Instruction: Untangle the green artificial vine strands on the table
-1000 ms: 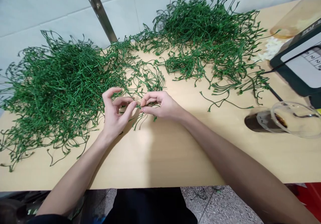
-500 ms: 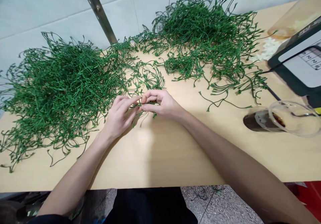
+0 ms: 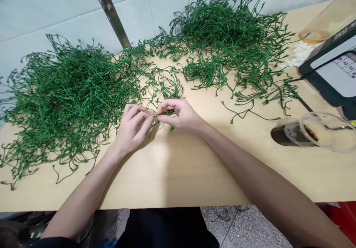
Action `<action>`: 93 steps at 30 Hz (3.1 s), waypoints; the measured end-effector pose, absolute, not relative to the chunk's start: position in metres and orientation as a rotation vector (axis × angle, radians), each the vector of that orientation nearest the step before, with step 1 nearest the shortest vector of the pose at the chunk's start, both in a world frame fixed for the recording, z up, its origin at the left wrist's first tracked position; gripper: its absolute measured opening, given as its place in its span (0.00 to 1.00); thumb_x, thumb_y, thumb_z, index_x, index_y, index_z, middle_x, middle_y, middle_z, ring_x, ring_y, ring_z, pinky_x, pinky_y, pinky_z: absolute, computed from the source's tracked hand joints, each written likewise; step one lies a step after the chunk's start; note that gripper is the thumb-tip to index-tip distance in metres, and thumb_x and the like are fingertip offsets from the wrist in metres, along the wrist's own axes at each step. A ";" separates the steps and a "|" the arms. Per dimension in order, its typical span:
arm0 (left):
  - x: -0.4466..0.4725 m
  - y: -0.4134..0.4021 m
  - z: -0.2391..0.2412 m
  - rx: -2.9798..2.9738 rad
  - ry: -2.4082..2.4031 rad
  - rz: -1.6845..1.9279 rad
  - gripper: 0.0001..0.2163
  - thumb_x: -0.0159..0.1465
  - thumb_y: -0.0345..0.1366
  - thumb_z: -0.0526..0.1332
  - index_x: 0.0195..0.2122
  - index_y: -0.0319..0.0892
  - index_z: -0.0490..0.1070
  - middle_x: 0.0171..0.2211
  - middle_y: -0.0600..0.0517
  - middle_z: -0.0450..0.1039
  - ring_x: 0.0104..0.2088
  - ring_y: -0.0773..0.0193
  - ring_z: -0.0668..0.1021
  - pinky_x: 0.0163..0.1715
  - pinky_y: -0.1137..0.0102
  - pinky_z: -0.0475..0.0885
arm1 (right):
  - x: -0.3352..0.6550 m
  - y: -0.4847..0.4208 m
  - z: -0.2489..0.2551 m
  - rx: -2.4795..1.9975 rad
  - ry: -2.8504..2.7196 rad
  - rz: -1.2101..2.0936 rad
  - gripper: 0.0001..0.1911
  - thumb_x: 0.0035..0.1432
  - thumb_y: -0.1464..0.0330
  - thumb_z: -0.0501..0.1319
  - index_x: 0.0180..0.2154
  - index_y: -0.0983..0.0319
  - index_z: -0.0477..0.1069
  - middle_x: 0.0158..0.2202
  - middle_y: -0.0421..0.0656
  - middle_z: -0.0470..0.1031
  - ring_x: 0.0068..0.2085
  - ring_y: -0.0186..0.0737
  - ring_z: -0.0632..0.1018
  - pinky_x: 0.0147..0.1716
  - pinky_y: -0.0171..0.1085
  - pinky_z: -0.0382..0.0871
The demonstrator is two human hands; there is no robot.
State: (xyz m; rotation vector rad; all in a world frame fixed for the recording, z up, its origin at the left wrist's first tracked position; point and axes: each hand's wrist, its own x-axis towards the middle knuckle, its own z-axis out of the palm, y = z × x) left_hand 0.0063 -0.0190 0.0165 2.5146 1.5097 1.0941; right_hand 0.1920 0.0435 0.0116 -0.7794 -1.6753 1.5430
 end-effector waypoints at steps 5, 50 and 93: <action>0.006 -0.020 0.017 2.366 1.458 1.133 0.10 0.67 0.36 0.60 0.28 0.42 0.72 0.33 0.50 0.73 0.40 0.60 0.71 0.42 0.62 0.69 | 0.191 0.045 0.009 -0.779 -1.666 1.522 0.12 0.45 0.62 0.71 0.29 0.61 0.73 0.29 0.42 0.75 0.33 0.38 0.75 0.37 0.38 0.72; 0.008 -0.022 0.021 2.363 1.496 1.282 0.14 0.63 0.36 0.65 0.51 0.45 0.72 0.26 0.56 0.68 0.31 0.65 0.73 0.38 0.67 0.71 | 0.191 0.043 0.010 -0.912 -1.667 1.573 0.20 0.44 0.68 0.69 0.41 0.64 0.73 0.28 0.41 0.80 0.29 0.36 0.78 0.28 0.33 0.70; 0.008 -0.024 0.010 2.216 1.478 1.378 0.21 0.65 0.32 0.63 0.57 0.47 0.58 0.45 0.50 0.78 0.43 0.64 0.82 0.43 0.69 0.78 | 0.194 0.046 0.006 -0.822 -1.551 1.667 0.27 0.46 0.63 0.73 0.46 0.61 0.68 0.30 0.40 0.80 0.28 0.34 0.77 0.27 0.33 0.68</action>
